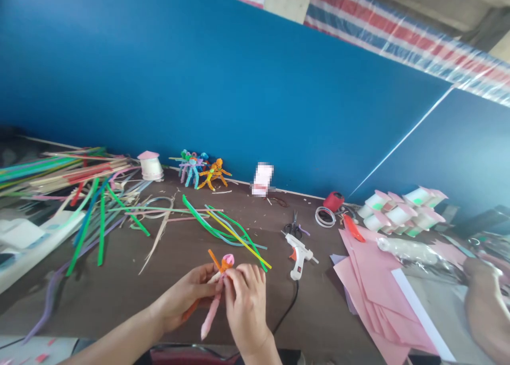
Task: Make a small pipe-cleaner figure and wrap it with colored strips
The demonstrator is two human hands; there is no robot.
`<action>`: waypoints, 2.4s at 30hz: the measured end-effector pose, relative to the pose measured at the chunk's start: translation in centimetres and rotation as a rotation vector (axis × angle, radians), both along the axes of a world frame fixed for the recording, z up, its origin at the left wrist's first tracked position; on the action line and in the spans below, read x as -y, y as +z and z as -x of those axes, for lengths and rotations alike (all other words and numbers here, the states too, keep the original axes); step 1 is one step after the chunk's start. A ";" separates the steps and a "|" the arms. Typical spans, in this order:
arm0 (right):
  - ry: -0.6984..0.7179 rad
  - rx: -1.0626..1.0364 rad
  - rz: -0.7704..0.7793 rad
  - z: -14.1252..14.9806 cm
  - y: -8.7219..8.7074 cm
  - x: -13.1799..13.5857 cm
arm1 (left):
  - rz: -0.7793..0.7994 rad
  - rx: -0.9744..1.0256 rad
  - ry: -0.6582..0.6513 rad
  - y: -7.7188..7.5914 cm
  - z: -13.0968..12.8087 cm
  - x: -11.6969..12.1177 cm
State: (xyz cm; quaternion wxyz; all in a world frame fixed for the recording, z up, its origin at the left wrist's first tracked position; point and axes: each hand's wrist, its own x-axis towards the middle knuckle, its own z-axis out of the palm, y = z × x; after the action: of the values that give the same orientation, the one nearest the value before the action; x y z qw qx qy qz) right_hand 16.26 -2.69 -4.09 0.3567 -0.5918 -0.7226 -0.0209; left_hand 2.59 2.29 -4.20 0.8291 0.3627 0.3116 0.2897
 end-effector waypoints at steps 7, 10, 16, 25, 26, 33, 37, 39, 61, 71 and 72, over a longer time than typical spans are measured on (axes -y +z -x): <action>0.060 -0.063 0.017 -0.8 0.3 -0.5 | -0.165 -0.046 -0.065 -0.7 0.6 -0.2; 0.073 -0.183 0.100 -0.8 0.5 -0.6 | -0.190 -0.079 -0.093 -0.8 0.8 -0.4; 0.047 -0.177 0.115 -0.6 0.5 -1.2 | 0.049 0.114 0.030 -0.5 -0.1 -0.4; 0.014 -0.187 0.102 -0.3 0.5 -1.1 | -0.041 0.042 0.083 -0.5 -0.5 -0.4; 0.017 -0.262 0.154 -0.3 0.4 -1.2 | -0.113 0.017 0.099 -0.4 -0.5 -0.3; 0.110 -0.754 0.582 -0.6 0.2 -1.8 | -0.261 -0.101 0.170 -0.9 -0.6 0.0; 0.061 -0.318 0.201 -0.5 0.7 -1.2 | 0.058 -0.022 0.145 -0.9 -0.6 -0.3; 0.019 -0.067 0.025 -0.4 0.9 -0.8 | 0.117 -0.006 0.124 -1.0 -0.6 -0.3; 0.096 -0.836 0.548 -0.6 1.0 -1.2 | -0.378 -0.142 0.149 -0.8 -0.4 0.6; -0.020 -0.056 -0.032 0.3 0.0 -0.2 | 0.088 -0.029 0.161 -1.3 -0.3 0.3; -0.017 0.011 -0.047 0.3 0.1 -0.2 | 0.064 -0.035 0.152 -1.4 -0.3 0.3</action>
State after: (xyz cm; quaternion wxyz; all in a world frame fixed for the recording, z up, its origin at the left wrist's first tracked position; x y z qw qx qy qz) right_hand 15.91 -2.51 -3.98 0.3661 -0.5894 -0.7188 -0.0441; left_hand 2.89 1.95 -5.62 0.8102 0.3164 0.3619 0.3354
